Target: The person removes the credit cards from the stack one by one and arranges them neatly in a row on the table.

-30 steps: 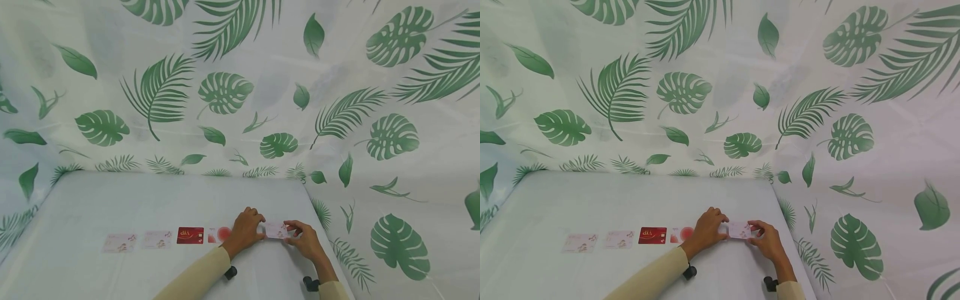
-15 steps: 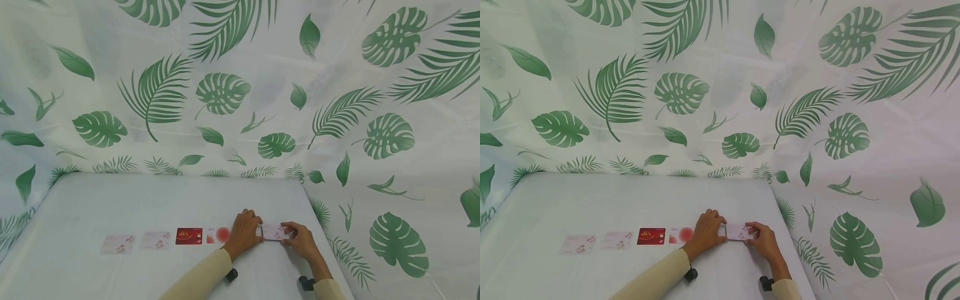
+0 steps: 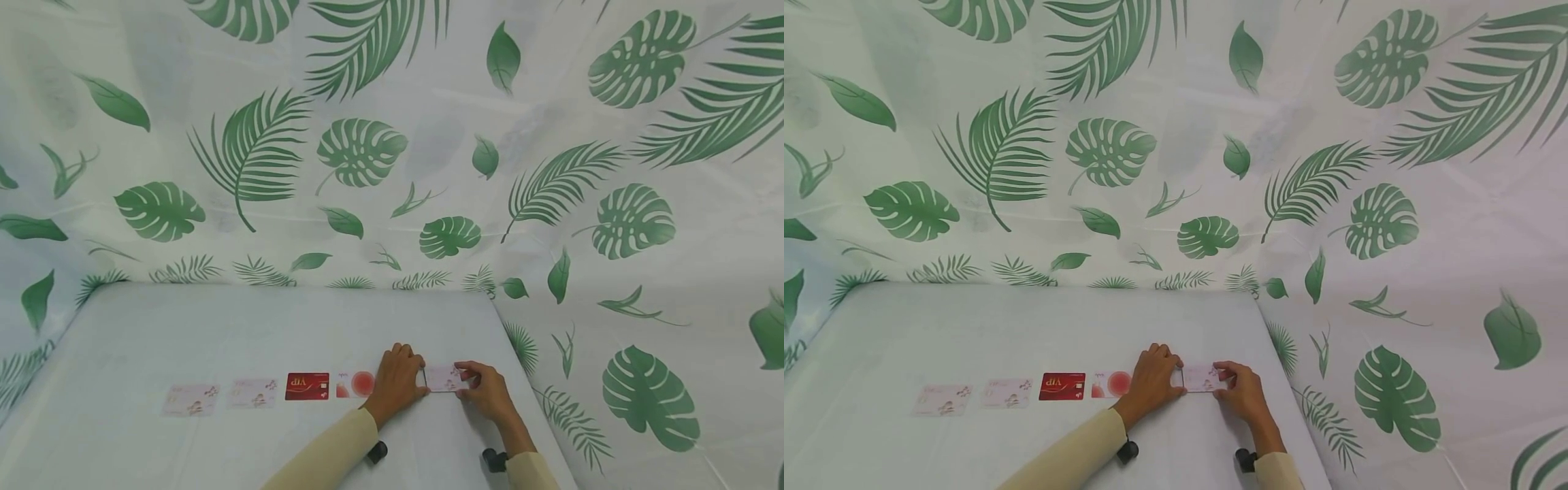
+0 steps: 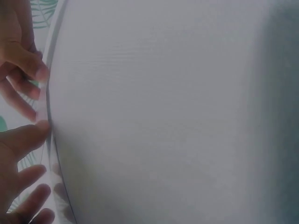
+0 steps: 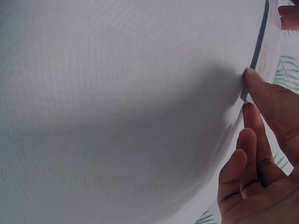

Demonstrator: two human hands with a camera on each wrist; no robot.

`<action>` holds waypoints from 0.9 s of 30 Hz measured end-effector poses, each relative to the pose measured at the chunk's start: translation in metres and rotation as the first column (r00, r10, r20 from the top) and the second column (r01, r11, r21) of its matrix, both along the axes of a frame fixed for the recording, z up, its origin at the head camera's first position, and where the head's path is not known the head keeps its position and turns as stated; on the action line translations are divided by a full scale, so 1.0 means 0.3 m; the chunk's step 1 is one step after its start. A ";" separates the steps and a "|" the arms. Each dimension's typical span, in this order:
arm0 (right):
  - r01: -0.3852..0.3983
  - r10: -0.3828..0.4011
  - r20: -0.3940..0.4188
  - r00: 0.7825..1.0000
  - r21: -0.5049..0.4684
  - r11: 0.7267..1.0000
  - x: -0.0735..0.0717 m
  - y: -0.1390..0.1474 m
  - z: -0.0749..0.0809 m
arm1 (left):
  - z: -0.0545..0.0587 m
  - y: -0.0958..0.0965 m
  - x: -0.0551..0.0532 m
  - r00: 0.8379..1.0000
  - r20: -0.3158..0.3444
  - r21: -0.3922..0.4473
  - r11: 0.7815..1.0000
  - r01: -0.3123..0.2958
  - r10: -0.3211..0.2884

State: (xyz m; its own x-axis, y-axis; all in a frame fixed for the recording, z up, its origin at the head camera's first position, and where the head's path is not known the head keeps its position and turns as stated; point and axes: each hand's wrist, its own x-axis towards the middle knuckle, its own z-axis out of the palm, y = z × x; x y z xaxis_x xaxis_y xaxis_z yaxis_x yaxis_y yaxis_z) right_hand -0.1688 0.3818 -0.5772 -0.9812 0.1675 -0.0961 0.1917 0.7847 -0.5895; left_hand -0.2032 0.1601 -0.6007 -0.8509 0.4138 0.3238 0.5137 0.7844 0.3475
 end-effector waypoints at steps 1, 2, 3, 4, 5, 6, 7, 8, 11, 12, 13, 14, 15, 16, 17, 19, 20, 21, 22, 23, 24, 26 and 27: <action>0.000 0.000 -0.003 1.000 0.002 1.000 0.000 -0.003 0.001 | 0.000 -0.001 0.000 1.000 0.003 -0.001 1.000 0.000 0.000; 0.001 -0.001 -0.004 1.000 0.006 1.000 0.001 -0.006 0.001 | -0.001 -0.003 0.001 1.000 0.005 -0.002 1.000 0.000 0.000; 0.002 -0.002 -0.005 1.000 0.011 1.000 0.001 -0.009 0.001 | -0.001 -0.004 0.002 1.000 0.005 -0.002 1.000 -0.001 0.001; 0.004 -0.004 -0.006 1.000 0.015 1.000 0.001 -0.012 0.001 | -0.002 -0.006 0.002 1.000 0.005 -0.002 1.000 -0.001 0.001; 0.006 -0.005 -0.005 1.000 0.019 1.000 0.000 -0.015 0.001 | -0.002 -0.008 0.003 1.000 0.005 -0.001 1.000 -0.001 0.001; 0.004 -0.003 -0.009 1.000 0.025 1.000 0.000 -0.018 0.002 | -0.001 -0.009 0.004 1.000 0.003 -0.001 1.000 -0.001 0.001; 0.007 -0.007 -0.007 1.000 0.029 1.000 0.000 -0.020 0.002 | -0.001 -0.011 0.004 1.000 0.001 -0.002 1.000 -0.001 0.001; 0.009 -0.009 -0.005 1.000 0.033 0.999 -0.001 -0.022 0.001 | 0.001 -0.012 0.005 1.000 -0.004 -0.005 1.000 -0.003 0.003; 0.009 -0.009 -0.005 1.000 0.039 0.999 -0.002 -0.025 0.001 | 0.005 -0.015 0.005 0.999 -0.036 -0.014 1.000 -0.009 0.008; 0.008 -0.007 -0.006 1.000 0.042 0.999 -0.001 -0.025 0.001 | 0.005 -0.015 0.005 0.999 -0.049 -0.021 1.000 -0.011 0.010; 0.009 -0.009 -0.006 1.000 0.046 0.999 -0.001 -0.025 0.001 | 0.004 -0.015 0.005 0.998 -0.068 -0.027 1.000 -0.015 0.013; 0.010 -0.010 -0.007 1.000 0.051 0.999 -0.001 -0.024 0.001 | 0.004 -0.015 0.005 0.997 -0.081 -0.033 0.999 -0.018 0.015; 0.008 -0.008 -0.011 1.000 0.055 0.998 0.000 -0.024 0.002 | 0.003 -0.015 0.005 0.995 -0.094 -0.037 0.999 -0.021 0.017; 0.008 -0.007 -0.013 1.000 0.059 0.998 0.000 -0.024 0.002 | 0.002 -0.015 0.005 0.994 -0.106 -0.044 0.999 -0.024 0.019; 0.007 -0.006 -0.017 1.000 0.066 0.998 0.000 -0.024 0.003 | -0.001 -0.014 0.005 0.993 -0.113 -0.049 0.999 -0.024 0.019; 0.014 -0.013 -0.014 1.000 0.074 0.997 0.001 -0.026 0.005 | -0.006 -0.014 0.005 0.992 -0.123 -0.053 0.998 -0.023 0.017; 0.017 -0.016 -0.010 1.000 0.078 0.997 0.001 -0.027 0.006 | -0.006 -0.015 0.005 0.993 -0.119 -0.052 0.998 -0.022 0.015; 0.016 -0.015 -0.011 1.000 0.084 0.996 0.002 -0.028 0.006 | -0.008 -0.016 0.004 0.993 -0.118 -0.054 0.998 -0.020 0.013; 0.018 -0.016 -0.014 1.000 0.087 0.996 0.003 -0.030 0.008 | -0.010 -0.018 0.004 0.993 -0.115 -0.054 0.998 -0.016 0.010; 0.017 -0.015 -0.022 1.000 0.092 0.996 0.003 -0.033 0.010 | -0.012 -0.019 0.003 0.994 -0.113 -0.055 0.998 -0.013 0.007; 0.017 -0.014 -0.029 0.999 0.093 0.996 0.004 -0.036 0.012 | -0.012 -0.022 0.002 0.994 -0.113 -0.052 0.999 -0.013 0.007; 0.004 0.002 -0.060 0.998 0.101 0.995 0.004 -0.043 0.019 | -0.010 -0.029 0.001 0.994 -0.105 -0.041 0.999 -0.013 0.008; -0.001 0.010 -0.080 0.997 0.109 0.994 0.003 -0.047 0.023 | -0.009 -0.034 0.000 0.995 -0.100 -0.039 0.999 -0.015 0.011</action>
